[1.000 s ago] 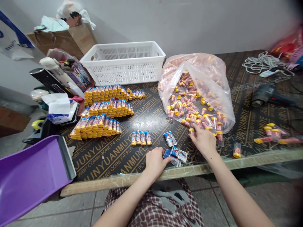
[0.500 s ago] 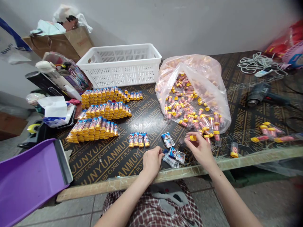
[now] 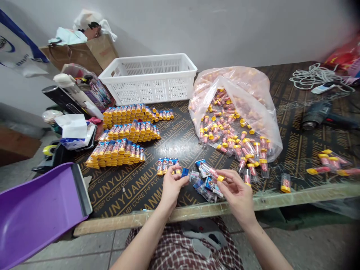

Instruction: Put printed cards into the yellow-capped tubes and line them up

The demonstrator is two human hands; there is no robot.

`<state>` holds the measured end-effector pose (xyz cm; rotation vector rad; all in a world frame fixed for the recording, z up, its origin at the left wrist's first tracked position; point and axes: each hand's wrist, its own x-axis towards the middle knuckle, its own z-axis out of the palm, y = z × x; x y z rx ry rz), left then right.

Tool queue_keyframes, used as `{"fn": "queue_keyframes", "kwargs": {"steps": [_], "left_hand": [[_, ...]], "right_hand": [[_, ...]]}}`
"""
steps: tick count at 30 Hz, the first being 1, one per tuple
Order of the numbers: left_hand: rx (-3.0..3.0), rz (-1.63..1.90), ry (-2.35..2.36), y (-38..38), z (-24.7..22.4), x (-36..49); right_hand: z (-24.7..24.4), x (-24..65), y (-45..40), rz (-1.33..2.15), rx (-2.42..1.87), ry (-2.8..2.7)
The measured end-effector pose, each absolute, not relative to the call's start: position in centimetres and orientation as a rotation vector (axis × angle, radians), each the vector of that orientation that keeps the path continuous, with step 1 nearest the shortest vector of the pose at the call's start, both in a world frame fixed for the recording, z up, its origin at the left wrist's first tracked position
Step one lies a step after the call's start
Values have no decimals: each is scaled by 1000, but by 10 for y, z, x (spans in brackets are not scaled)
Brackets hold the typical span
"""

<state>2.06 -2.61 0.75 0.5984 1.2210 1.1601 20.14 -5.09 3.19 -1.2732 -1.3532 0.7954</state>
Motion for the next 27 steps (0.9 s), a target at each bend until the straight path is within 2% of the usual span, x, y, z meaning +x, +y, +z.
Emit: {"fn": "queue_keyframes", "kwargs": {"steps": [8,14,22,27], "left_hand": [[361,1293,1218,-22,19,4],[308,1388,1282,-24,17,1],[379,1415,1319,-26,13,1],[484,1385,1192,-30,19,5]], "right_hand": [[21,183,-66,833,-1231,-1376],[18,178,-69,730,-1217,-1458],[16,174,-70,698,-1155,-1606],[8,174,-70,831,-1112,-1670]]}}
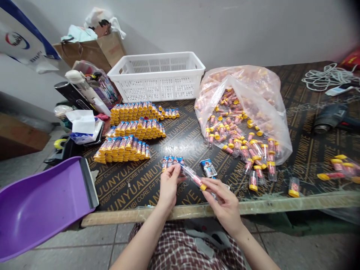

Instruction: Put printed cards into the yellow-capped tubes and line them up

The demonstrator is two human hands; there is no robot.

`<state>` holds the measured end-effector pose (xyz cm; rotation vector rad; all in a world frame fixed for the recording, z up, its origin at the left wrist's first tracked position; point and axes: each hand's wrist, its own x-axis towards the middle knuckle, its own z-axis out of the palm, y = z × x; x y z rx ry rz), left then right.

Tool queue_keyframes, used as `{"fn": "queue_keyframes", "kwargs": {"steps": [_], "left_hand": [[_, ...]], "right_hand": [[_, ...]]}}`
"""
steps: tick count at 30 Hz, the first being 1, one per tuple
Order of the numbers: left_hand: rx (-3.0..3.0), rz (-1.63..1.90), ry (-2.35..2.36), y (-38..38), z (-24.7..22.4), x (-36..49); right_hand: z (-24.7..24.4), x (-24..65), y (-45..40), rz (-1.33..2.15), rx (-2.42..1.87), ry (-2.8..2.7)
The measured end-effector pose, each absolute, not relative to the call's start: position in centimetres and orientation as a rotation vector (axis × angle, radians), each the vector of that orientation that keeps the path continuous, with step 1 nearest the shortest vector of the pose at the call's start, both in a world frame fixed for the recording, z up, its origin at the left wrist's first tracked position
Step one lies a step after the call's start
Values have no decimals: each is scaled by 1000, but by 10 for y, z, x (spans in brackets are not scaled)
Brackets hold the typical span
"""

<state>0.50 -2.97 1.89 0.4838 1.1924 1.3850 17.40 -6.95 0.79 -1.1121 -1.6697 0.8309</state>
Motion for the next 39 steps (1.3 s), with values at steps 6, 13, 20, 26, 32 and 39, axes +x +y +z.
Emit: {"fn": "queue_keyframes", "kwargs": {"steps": [6,13,20,26,32,39], "left_hand": [[514,1156,1019,-37,27,9],[596,872,958,-45,29,14],[551,856,963,-48,34,20],[553,858,968,-49,31,20],[559,855,974,-49,30,19],[592,869,1013,-47,31,17]], "right_hand": [[2,175,-63,785,-1083,-1761],[10,178,-53,812,-938,-1897],[4,181,-53,905,-869,-1909],[2,179,-55,954,-845,-1849],[3,178,-55,984,-836,-1818],[7,175,-55,1038,-831,-1811]]}}
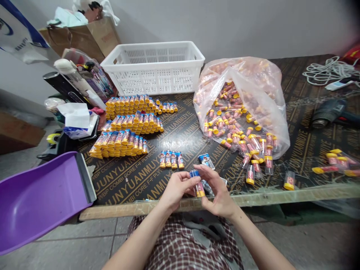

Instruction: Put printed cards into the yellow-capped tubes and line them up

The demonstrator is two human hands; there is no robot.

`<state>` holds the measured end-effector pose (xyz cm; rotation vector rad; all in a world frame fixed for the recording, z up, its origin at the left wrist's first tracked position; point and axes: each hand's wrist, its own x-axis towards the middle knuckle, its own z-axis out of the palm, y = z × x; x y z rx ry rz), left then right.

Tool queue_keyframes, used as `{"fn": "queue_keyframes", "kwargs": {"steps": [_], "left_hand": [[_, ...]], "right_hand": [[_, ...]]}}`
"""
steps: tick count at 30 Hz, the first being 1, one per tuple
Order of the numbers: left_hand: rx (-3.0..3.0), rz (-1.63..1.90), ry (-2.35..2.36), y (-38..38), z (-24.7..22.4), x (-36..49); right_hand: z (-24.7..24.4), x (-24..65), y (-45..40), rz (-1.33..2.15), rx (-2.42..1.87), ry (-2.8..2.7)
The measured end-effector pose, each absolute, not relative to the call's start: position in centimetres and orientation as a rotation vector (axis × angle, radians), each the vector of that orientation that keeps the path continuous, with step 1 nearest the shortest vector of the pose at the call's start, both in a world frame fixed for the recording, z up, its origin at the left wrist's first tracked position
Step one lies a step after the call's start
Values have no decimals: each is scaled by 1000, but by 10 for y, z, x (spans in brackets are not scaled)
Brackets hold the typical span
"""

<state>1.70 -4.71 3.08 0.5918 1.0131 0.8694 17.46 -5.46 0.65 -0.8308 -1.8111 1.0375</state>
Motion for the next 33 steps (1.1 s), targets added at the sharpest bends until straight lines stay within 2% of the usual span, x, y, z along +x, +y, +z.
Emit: {"fn": "queue_keyframes", "kwargs": {"steps": [3,6,10,14,17,20,23,26,33], "left_hand": [[751,919,1199,-30,30,-7],[1018,993,1639,-6,23,-51],[1420,683,2164,18,6,-100],[1565,528,2208,20,0,-106],[1637,701,2235,6,8,-81],[1710,762,1984,-13,12,-36],[1792,481,1707,-28,6,12],[1807,362,1678,-35,-3,41],[1785,366,1686,-34,-7,48]], "right_hand": [[9,183,-50,1053,-870,-1794],[5,201,-42,934,-1043,-1686],[-4,226,-33,614,-1331,-1680],[-11,255,-29,212,-1535,-1766],[-15,281,-28,-115,-1773,-1769],[-17,301,-30,-293,-2079,-1842],[-19,307,-33,-308,-2263,-1934],[-21,308,-37,-216,-2278,-1967],[-19,300,-41,134,-1881,-1625]]}}
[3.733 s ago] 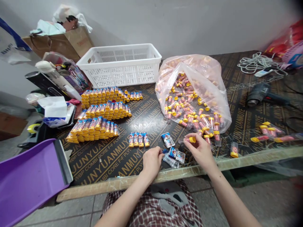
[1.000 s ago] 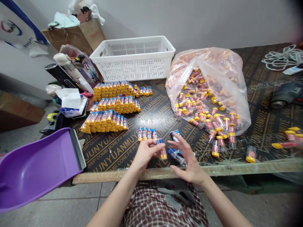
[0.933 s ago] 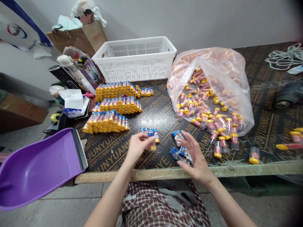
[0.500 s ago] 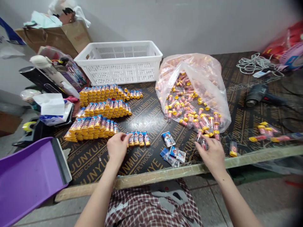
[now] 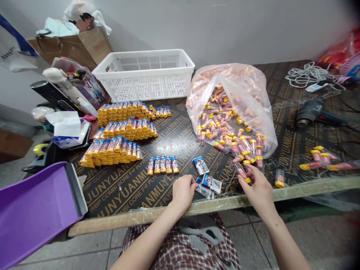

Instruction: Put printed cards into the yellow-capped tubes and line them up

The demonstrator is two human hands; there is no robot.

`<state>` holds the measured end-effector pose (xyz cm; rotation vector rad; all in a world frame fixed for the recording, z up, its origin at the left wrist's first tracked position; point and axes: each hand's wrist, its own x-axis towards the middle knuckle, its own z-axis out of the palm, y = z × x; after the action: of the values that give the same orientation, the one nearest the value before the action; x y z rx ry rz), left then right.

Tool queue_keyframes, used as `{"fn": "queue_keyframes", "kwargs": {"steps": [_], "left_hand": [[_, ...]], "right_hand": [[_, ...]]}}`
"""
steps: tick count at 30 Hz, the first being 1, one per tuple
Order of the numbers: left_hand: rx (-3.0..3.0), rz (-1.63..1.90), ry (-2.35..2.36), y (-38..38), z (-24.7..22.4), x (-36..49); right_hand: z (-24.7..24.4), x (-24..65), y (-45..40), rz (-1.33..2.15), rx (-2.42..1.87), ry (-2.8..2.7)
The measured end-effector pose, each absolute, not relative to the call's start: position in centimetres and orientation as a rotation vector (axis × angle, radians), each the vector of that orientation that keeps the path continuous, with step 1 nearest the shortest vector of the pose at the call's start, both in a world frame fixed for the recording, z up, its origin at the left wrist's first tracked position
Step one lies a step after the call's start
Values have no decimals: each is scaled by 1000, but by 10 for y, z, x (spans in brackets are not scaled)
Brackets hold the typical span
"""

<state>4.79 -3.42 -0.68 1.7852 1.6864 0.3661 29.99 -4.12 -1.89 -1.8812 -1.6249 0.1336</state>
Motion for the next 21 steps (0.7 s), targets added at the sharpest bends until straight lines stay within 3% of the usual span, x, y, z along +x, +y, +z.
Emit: {"fn": "queue_keyframes", "kwargs": {"steps": [8,21], "left_hand": [[1797,432,1675,-40,-12,48],[1802,427,1693,-40,-11,47]], "right_hand": [[-3,265,-42,285,-1632,-1589],[-7,250,-49,531,-1608,-1476]]}}
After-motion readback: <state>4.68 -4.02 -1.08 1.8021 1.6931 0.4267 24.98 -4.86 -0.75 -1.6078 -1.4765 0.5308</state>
